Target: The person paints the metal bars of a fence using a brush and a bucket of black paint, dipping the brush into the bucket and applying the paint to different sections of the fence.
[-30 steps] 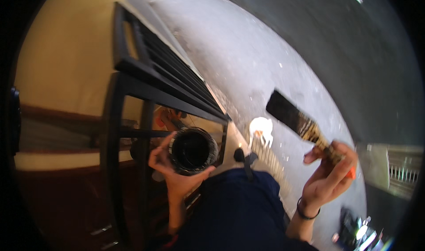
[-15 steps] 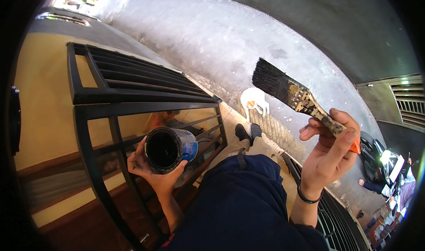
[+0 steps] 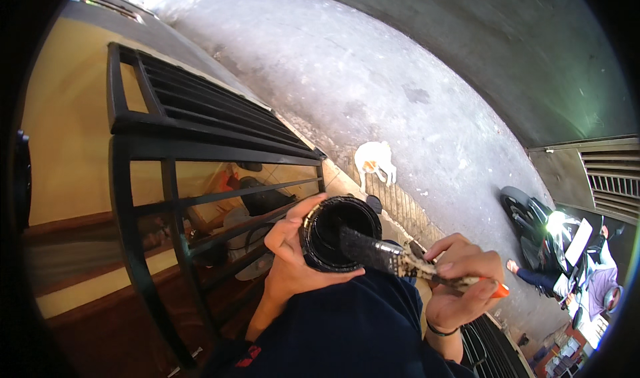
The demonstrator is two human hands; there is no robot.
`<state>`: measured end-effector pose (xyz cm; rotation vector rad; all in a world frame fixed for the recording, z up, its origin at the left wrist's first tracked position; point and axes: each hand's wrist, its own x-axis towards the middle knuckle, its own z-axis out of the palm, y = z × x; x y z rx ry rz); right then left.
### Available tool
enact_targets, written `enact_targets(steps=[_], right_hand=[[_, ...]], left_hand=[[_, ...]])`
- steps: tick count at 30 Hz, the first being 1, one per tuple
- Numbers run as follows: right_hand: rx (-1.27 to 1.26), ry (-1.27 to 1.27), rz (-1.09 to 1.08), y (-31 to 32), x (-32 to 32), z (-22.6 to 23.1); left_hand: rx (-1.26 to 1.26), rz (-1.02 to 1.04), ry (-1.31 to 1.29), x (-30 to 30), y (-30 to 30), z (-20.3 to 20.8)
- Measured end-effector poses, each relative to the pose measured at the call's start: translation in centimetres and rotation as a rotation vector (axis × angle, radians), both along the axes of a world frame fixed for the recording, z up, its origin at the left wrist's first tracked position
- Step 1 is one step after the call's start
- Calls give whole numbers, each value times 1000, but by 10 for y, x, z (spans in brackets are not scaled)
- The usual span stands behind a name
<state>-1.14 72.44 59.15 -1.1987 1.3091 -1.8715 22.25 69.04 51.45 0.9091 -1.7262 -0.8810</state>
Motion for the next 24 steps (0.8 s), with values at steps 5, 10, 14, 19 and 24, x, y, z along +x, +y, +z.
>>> enact_targets(steps=[5,10,14,19,24], right_hand=[[44,62,-4,23,-1,-2],[53,103,-43,57,8,11],[12,147,-66,93,10,29],[-100,274,90,120,28,54],[-238,500,111,159,37,89]], left_hand=[[94,-95,38,-5,23,8],[100,-126,97,0,54,18],[91,-136,-5,5,82,47],[8,-115,1,19,103,70],[-145,-31,30,22,135,92]])
